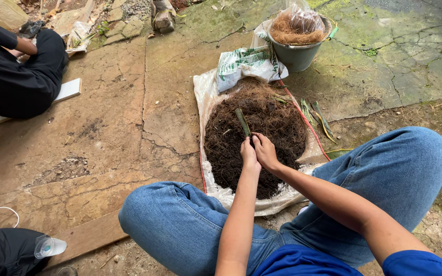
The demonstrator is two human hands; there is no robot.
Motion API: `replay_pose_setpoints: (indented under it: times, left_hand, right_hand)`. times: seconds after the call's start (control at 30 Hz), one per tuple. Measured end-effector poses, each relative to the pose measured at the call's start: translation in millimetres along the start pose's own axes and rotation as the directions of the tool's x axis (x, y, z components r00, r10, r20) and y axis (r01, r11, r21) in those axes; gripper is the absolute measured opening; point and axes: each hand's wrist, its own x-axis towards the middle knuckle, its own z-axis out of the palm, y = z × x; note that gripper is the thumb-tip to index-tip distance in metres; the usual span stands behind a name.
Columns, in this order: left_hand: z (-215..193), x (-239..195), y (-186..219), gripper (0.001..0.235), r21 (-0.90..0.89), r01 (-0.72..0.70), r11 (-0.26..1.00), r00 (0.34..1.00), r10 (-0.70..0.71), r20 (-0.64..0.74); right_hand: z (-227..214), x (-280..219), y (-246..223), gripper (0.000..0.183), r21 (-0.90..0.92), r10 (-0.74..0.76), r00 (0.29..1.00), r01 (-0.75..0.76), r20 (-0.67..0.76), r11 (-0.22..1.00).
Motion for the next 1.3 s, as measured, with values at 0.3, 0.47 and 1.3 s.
replay_pose_setpoints:
  times: [0.3, 0.47, 1.3]
  left_hand:
    - [5.0, -16.9, 9.9, 0.041, 0.023, 0.011, 1.000, 1.000, -0.010, -0.027]
    - [8.6, -28.7, 20.8, 0.048, 0.128, 0.043, 0.991, 0.998, -0.037, -0.052]
    - [35.3, -63.7, 27.5, 0.055, 0.733, -0.295, 0.613, 0.916, 0.400, 0.035]
  right_hand:
    - [4.8, 5.6, 14.5, 0.050, 0.008, 0.003, 1.000, -0.003, 0.031, 1.000]
    - [10.6, 7.2, 22.5, 0.060, 0.115, -0.050, 0.998, 0.047, 0.025, 0.992]
    - [-10.0, 36.4, 27.3, 0.046, 0.734, 0.277, 0.829, -0.559, 0.486, 0.386]
